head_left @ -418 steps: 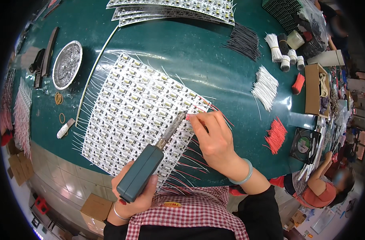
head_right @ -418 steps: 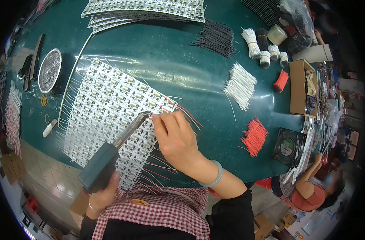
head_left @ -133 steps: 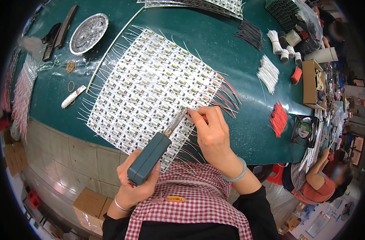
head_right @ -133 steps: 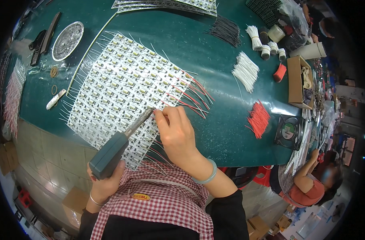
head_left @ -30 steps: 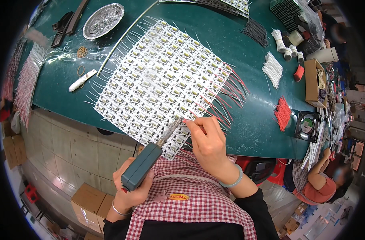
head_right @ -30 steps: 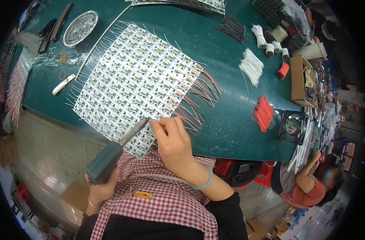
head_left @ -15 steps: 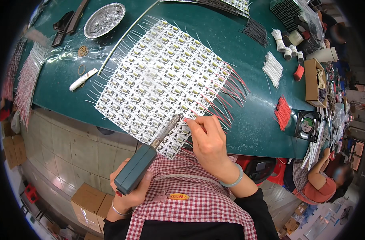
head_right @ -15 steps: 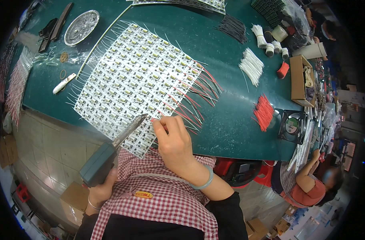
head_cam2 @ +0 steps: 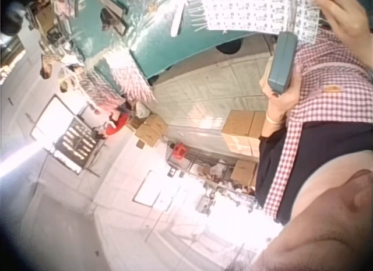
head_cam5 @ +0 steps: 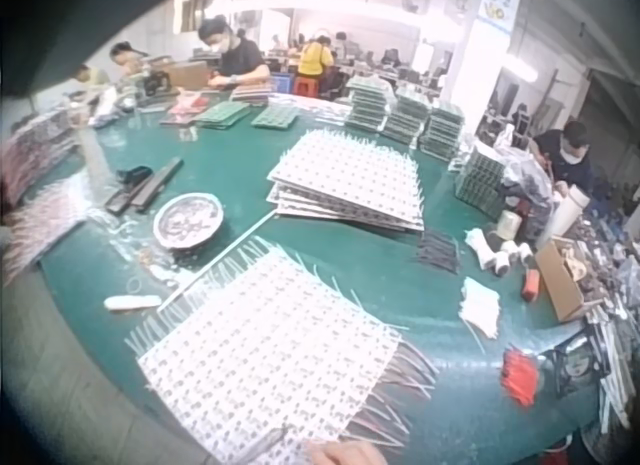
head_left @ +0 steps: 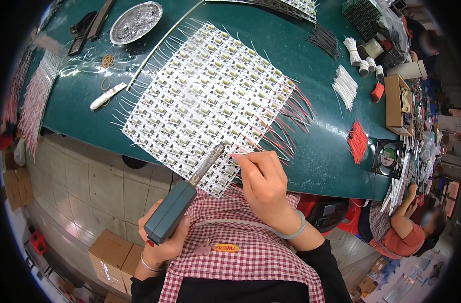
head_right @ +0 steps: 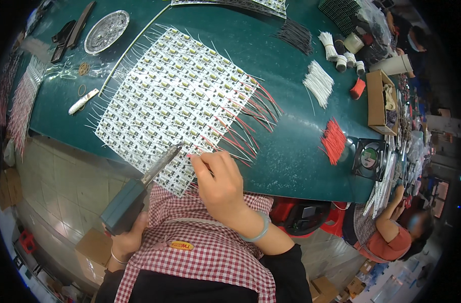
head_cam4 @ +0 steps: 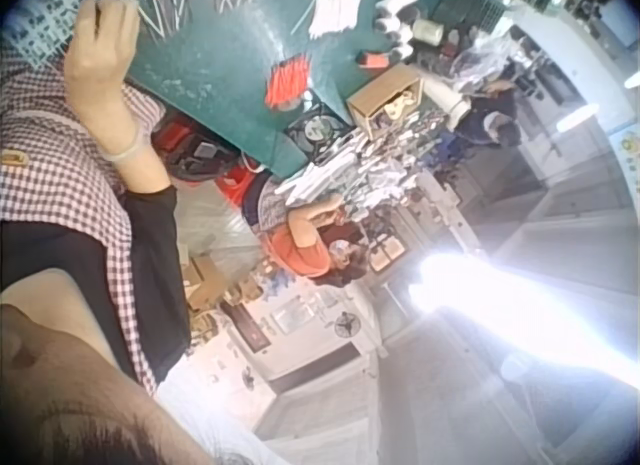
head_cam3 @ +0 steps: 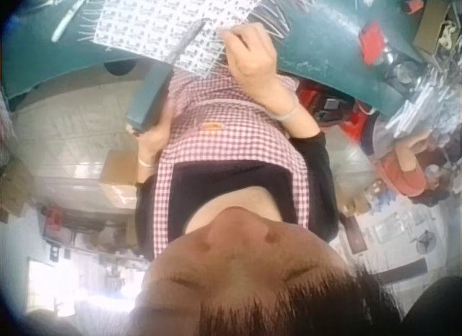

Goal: The person uses a soldering iron to attach red and white wires to a grid of LED modules on a circuit board. They pick up individual wires, place them on the board, and apply heat to secure them. The person works methodically across the board, handling the wires and the soldering iron with both hands.

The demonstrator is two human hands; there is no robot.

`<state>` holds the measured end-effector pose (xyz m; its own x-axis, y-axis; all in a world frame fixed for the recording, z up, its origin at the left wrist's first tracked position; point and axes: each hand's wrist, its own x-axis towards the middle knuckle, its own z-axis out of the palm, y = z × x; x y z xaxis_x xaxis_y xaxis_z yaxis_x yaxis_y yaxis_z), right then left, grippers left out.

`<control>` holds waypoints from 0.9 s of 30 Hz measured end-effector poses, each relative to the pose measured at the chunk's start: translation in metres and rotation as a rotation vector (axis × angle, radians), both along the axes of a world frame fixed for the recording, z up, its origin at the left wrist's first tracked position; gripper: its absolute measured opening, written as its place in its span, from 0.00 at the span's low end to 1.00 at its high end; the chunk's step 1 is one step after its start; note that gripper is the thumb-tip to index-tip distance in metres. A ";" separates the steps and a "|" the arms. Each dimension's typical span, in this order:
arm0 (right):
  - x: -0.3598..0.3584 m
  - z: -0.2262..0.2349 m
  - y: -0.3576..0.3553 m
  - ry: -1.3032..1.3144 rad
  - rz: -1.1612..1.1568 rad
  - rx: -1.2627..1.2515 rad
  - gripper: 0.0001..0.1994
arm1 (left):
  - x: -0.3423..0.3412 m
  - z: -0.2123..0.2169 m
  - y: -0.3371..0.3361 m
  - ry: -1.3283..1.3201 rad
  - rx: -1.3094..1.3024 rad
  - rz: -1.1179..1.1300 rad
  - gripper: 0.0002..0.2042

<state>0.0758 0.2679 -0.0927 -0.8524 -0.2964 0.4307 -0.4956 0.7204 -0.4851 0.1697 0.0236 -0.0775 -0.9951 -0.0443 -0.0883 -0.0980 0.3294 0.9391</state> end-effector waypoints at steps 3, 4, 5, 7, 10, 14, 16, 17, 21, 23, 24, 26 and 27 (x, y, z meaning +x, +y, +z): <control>0.003 -0.003 -0.004 -0.027 -0.004 0.023 0.16 | 0.003 0.000 -0.002 -0.011 -0.008 -0.014 0.13; 0.003 -0.004 -0.004 -0.031 -0.005 0.024 0.16 | 0.003 0.002 -0.002 -0.019 -0.011 -0.016 0.13; 0.004 -0.004 -0.005 -0.036 -0.003 0.025 0.15 | 0.003 0.004 -0.003 -0.029 -0.013 -0.015 0.12; 0.004 -0.004 -0.006 -0.038 -0.001 0.026 0.15 | 0.004 0.005 -0.004 -0.036 -0.010 -0.014 0.12; 0.004 -0.003 -0.006 -0.037 -0.002 0.029 0.15 | 0.005 0.003 -0.004 -0.029 -0.004 -0.026 0.12; 0.005 -0.003 -0.007 -0.048 -0.007 0.040 0.14 | 0.002 0.006 -0.005 -0.002 -0.025 -0.061 0.12; 0.005 -0.004 -0.007 -0.048 -0.010 0.039 0.14 | 0.003 0.006 -0.004 0.004 -0.026 -0.063 0.12; 0.005 -0.004 -0.007 -0.047 -0.009 0.037 0.14 | 0.003 0.005 -0.004 -0.001 -0.019 -0.060 0.12; 0.004 -0.004 -0.008 -0.046 -0.019 0.056 0.13 | 0.004 0.003 -0.004 -0.014 0.003 -0.047 0.13; 0.003 -0.004 -0.008 -0.049 -0.013 0.066 0.13 | 0.003 0.004 -0.004 0.003 -0.012 -0.054 0.13; 0.003 -0.004 -0.008 -0.050 -0.010 0.072 0.13 | 0.003 0.004 -0.005 0.012 -0.019 -0.057 0.13; 0.003 -0.001 -0.007 -0.079 0.001 0.111 0.13 | 0.003 0.004 -0.005 0.004 -0.019 -0.056 0.13; 0.003 0.001 -0.006 -0.093 0.007 0.130 0.14 | 0.003 0.004 -0.005 0.000 -0.019 -0.055 0.13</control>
